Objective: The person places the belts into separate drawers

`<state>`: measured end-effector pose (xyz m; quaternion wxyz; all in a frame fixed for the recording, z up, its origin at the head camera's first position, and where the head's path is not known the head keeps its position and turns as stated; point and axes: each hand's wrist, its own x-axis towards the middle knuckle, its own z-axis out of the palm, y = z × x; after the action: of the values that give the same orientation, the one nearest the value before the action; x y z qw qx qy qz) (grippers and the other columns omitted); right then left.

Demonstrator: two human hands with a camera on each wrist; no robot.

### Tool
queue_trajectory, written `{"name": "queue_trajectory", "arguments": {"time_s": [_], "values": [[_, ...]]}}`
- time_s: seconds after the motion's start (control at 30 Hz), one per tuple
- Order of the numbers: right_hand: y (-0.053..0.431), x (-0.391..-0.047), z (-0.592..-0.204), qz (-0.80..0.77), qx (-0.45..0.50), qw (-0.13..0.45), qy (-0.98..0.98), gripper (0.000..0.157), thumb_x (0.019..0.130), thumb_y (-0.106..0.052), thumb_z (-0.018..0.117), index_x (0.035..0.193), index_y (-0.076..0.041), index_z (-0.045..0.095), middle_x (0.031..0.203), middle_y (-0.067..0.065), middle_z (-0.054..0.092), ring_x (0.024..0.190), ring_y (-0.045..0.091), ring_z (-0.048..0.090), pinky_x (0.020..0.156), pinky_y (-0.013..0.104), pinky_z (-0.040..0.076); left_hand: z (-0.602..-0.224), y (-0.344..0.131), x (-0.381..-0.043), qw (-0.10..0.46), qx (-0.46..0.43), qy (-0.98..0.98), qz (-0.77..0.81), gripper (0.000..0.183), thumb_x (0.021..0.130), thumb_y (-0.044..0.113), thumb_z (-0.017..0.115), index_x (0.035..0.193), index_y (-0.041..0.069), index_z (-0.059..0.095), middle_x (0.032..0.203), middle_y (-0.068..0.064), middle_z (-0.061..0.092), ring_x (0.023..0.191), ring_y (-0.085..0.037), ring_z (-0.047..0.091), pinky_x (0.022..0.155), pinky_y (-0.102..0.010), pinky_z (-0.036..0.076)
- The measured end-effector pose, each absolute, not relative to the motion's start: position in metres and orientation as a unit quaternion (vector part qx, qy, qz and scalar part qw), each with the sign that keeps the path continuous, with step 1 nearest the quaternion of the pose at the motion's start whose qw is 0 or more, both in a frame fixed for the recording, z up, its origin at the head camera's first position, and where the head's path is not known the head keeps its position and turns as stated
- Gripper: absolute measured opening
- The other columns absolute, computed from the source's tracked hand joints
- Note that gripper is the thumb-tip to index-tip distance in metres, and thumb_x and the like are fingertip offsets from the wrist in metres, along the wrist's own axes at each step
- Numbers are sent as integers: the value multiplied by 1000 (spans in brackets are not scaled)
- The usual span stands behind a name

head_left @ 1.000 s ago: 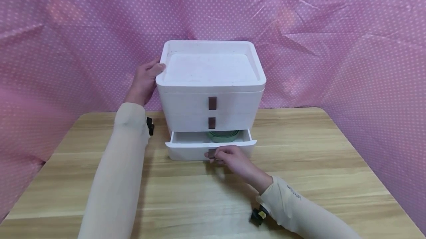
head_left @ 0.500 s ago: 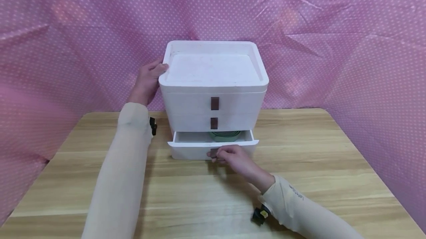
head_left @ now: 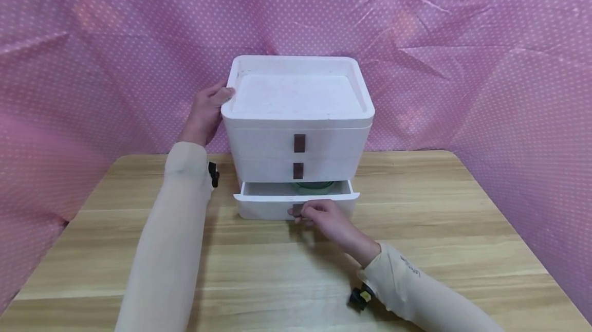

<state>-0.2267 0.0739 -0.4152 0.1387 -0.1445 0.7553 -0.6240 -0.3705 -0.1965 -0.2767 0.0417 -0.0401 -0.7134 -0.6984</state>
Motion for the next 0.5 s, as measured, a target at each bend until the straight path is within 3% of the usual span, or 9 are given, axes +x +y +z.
{"name": "queue_trajectory", "arguments": {"time_s": [0.5], "values": [[73,-230,-417,-639,-124,139,746,27,98,-7,48,98,12,67,117,17,68,104,23,64,97,52,48,-276,-198,-373,38,-39,-709,-703,55,97,29,60,148,17,44,151,-5,42,134,-23,44,107,-31,40]]}}
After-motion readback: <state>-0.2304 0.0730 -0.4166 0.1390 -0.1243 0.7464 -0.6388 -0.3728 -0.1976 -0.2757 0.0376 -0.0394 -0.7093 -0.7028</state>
